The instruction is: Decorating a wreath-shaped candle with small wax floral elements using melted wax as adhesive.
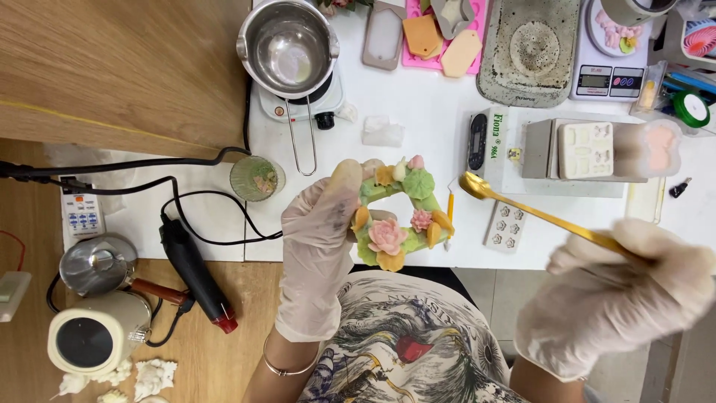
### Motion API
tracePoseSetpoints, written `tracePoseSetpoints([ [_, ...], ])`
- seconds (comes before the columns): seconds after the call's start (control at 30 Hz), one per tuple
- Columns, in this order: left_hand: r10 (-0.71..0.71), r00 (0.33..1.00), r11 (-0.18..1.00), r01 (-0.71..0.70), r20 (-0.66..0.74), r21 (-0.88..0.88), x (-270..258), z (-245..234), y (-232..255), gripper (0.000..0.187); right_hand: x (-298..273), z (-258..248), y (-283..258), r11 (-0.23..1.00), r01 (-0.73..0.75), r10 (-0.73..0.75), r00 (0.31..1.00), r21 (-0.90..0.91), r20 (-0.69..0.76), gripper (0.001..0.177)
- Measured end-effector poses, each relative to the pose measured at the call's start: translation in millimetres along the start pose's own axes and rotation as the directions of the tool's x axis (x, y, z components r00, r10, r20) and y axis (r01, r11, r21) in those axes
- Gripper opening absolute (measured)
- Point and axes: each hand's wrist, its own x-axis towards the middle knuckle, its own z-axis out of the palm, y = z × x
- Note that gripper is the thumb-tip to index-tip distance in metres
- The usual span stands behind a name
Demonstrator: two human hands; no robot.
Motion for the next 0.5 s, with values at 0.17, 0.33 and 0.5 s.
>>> tracePoseSetpoints([
  [0.17, 0.017, 0.997, 0.989, -0.005, 0.081, -0.148, -3.5, 4.0, -11.5, 0.025, 53.3, -30.4, -35.0, 0.865, 0.286, -0.118, 0.915, -0.413, 0.385, 0.031],
  [0.33, -0.064, 0.998, 0.987, 0.062, -0.007, -0.146, -9.3, 16.9, -12.3, 0.026, 111.2, -52.6, -64.0, 0.929, 0.182, 0.292, 0.172, -0.322, 0.941, 0.050],
  [0.5, -0.218, 0.976, 0.957, 0.209, -0.024, -0.202, -3.6, 26.3, 8.7, 0.028, 109.6, -35.7, -60.9, 0.877, 0.347, 0.306, 0.128, -0.332, 0.943, 0.054],
])
